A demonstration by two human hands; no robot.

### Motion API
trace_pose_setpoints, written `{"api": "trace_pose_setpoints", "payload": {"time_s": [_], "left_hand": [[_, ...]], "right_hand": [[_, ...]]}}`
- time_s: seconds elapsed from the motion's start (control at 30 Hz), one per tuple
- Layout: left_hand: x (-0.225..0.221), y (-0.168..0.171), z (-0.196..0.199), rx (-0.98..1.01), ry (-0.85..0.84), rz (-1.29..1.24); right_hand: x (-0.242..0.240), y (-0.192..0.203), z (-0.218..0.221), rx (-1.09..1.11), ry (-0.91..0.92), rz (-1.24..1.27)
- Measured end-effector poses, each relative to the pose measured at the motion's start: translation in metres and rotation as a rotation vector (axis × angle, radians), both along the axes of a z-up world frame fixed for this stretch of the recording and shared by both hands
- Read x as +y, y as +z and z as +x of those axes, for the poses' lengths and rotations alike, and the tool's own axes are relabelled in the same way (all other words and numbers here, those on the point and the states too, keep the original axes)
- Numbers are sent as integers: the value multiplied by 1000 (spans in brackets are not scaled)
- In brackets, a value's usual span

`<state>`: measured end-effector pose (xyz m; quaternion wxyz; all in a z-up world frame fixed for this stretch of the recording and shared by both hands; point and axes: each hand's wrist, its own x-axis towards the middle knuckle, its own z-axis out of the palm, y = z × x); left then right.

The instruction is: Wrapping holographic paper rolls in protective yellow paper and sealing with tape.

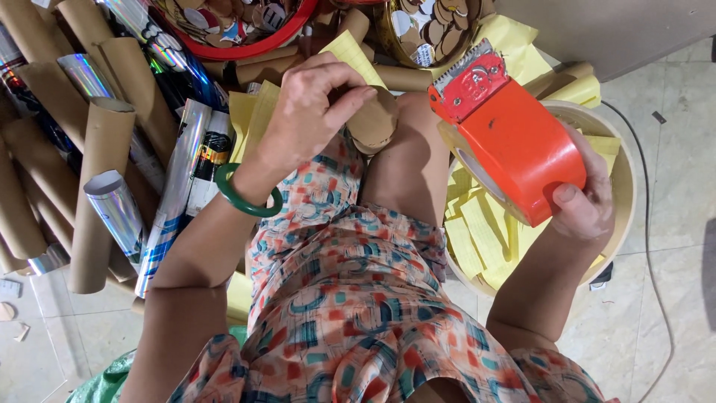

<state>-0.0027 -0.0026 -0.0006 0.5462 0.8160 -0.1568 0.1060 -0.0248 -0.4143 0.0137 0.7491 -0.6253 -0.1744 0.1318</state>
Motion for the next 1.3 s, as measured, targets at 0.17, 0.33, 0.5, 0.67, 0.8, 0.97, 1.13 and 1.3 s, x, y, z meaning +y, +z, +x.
{"api": "trace_pose_setpoints", "payload": {"time_s": [0.17, 0.33, 0.5, 0.67, 0.8, 0.97, 1.13, 1.3], "left_hand": [[-7, -4, -1, -12, 52, -3], [-9, -4, -6, -5, 71, 35], [-8, -12, -8, -19, 51, 45], [-5, -7, -14, -105, -17, 179], [-3, -13, -14, -64, -9, 271], [-3, -11, -13, -51, -13, 288], [-1, -4, -2, -26, -11, 282], [-8, 16, 9, -133, -36, 94]], "right_hand": [[1, 7, -1, 26, 46, -37], [6, 16, -1, 58, 69, -66], [-6, 5, 3, 35, 124, -94], [-1, 9, 2, 48, 138, -100], [-4, 4, 2, 65, 114, -86], [-2, 7, 4, 87, 97, -91], [-4, 15, 9, 29, 196, -176], [-6, 14, 11, -77, 210, -144]]}}
